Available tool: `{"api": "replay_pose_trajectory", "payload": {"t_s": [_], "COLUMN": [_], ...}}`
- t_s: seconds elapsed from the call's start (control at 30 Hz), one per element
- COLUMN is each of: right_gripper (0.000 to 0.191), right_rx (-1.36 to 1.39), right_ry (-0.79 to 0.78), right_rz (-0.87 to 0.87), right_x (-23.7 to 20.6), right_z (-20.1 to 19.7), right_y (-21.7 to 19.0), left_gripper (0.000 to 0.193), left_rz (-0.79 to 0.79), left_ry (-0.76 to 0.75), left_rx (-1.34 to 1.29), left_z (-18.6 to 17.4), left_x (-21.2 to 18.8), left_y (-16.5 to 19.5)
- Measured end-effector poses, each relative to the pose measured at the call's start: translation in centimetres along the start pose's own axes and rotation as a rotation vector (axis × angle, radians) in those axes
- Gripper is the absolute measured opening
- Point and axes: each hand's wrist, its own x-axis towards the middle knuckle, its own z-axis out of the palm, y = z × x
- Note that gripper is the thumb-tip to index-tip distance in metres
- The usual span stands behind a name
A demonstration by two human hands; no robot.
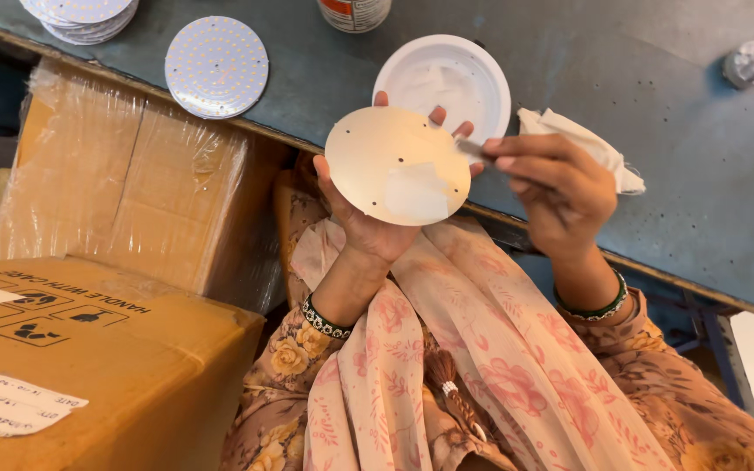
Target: The person applies thermal paste to the back of circular LED boards using a spatula and then presses them into plastic bulb housings on an assembly workbench.
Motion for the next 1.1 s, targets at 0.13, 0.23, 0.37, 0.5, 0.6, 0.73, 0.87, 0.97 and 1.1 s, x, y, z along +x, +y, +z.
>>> {"api": "replay_pose_trajectory", "payload": {"t_s": [0.13, 0.23, 0.37, 0.5, 0.6, 0.73, 0.87, 0.97, 1.1], "right_gripper": [0.015, 0.021, 0.027, 0.033, 0.023, 0.023, 0.019, 0.026, 0.037], "right_rx": [-0.073, -0.233, -0.333, -0.348, -0.301, -0.128, -0.055, -0.222, -0.374], "right_ry": [-0.09, -0.181, -0.259, -0.323, -0.28, -0.051, -0.105, -0.232, -0.485], "right_rz": [-0.205, -0.317, -0.408, -0.393, -0.389, -0.295, 0.31, 1.005, 1.292], "right_x": [-0.2, 0.2, 0.7, 1.1, 1.0, -3.3, -14.4, -22.5, -25.3], "right_z": [0.5, 0.8, 0.8, 0.9, 0.1, -3.2, -5.5, -4.1, -0.1], "right_y": [-3.3, -4.9, -5.4, -4.8, -3.9, -1.2, 3.8, 8.2, 11.7], "left_gripper": [0.097, 0.098, 0.1, 0.096, 0.097, 0.096, 0.091, 0.088, 0.083], "left_rz": [0.055, 0.152, 0.218, 0.235, 0.207, 0.103, 0.097, 0.146, 0.231], "left_ry": [0.003, -0.029, -0.032, -0.025, -0.068, -0.088, -0.075, -0.04, -0.026], "left_rx": [0.07, 0.178, 0.209, 0.19, 0.115, -0.002, -0.098, -0.148, -0.157], "left_z": [0.2, 0.4, 0.8, 0.8, 0.9, 1.6, 2.6, 2.8, 2.0], "left_x": [0.0, 0.3, 0.8, 1.3, 1.2, 1.4, 1.8, 1.0, 0.2], "left_y": [-1.0, -1.3, -0.8, 0.1, 0.7, 2.7, 7.0, 10.1, 12.8]}}
